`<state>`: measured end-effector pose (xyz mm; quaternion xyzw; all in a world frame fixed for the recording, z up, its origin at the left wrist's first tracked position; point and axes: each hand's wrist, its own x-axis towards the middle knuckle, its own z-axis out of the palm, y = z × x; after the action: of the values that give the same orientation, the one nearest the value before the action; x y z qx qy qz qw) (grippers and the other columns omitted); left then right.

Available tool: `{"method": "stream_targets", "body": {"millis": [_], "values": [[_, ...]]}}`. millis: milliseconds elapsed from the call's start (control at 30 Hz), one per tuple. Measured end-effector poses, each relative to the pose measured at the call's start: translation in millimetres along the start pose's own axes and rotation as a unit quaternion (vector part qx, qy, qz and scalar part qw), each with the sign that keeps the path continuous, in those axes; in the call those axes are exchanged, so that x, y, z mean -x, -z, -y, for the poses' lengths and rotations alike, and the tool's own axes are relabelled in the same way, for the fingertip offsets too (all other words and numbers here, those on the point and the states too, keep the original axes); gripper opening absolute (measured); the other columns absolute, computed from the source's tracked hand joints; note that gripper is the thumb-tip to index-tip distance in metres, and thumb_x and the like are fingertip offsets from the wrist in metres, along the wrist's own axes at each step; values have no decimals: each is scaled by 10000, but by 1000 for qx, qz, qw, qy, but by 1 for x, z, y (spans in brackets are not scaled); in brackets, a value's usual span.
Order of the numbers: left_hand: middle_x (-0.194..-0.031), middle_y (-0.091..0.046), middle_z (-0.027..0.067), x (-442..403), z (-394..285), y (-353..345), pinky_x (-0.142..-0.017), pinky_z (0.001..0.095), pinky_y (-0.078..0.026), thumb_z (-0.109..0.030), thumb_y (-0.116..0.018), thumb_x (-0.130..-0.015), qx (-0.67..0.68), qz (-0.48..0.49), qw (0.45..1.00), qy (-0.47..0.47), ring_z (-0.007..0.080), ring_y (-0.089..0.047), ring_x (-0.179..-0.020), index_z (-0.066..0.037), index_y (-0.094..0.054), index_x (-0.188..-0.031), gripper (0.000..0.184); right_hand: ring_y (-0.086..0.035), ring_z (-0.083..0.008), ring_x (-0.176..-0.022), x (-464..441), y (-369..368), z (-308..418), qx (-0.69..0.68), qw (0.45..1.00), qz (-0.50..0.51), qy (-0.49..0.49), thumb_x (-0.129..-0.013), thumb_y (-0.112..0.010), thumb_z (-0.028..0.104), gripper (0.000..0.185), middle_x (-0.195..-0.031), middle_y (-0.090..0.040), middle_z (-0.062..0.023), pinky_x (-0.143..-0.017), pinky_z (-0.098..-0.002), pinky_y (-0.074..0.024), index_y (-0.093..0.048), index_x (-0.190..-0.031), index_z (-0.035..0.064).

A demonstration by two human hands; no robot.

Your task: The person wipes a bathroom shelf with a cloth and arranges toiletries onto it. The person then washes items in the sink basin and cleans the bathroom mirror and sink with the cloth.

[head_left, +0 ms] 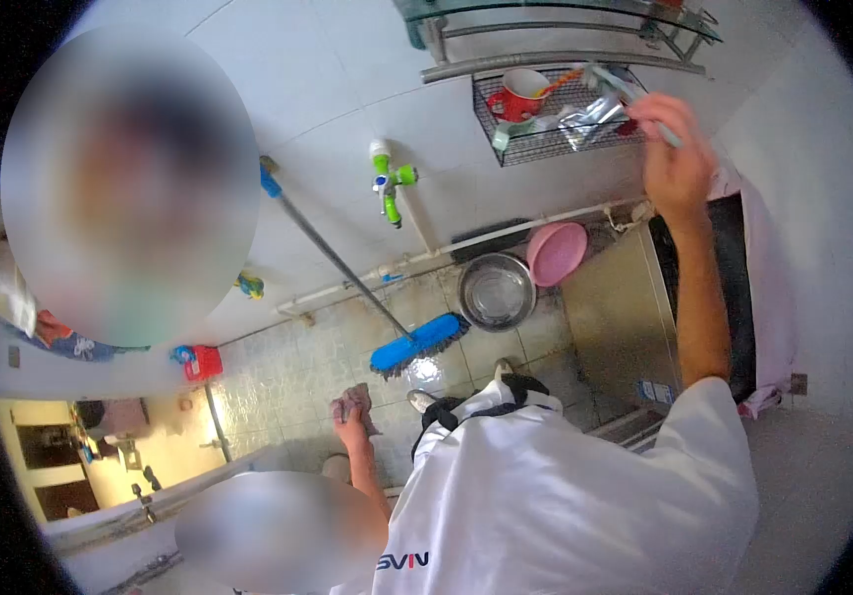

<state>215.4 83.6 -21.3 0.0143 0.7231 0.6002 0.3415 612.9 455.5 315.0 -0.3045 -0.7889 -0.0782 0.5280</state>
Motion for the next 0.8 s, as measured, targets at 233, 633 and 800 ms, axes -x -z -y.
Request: {"method": "stream_targets", "body": {"millis": [233,633,800], "values": [[-1142,-559,104,-27,19,0,-877,313,-449,-14,-619,-757,-15,-7,1000,-22,195,-554,-1019,-7,-479,-1227,490,-609,-168,-832,-3,68,50,-116,991,-36,-56,-951,-485,282,322,-941,-642,-92,-695,-263,-492,-607,-961,-16],[-1010,-601,73,-32,40,24,-785,304,-470,-84,-651,-725,-16,-44,999,16,167,-584,-886,-29,-518,-1129,430,-580,-286,-759,30,23,82,-65,921,368,-112,-875,-498,159,158,-765,-594,-124,-731,-359,-448,-559,-829,21],[-859,-605,47,-18,30,32,-751,297,-453,2,-591,-737,79,-100,990,-60,153,-565,-829,-55,-557,-940,214,-537,-258,-753,95,-71,134,-184,838,507,-84,-856,-510,77,93,-740,-539,-114,-726,-361,-415,-563,-830,7]]}}
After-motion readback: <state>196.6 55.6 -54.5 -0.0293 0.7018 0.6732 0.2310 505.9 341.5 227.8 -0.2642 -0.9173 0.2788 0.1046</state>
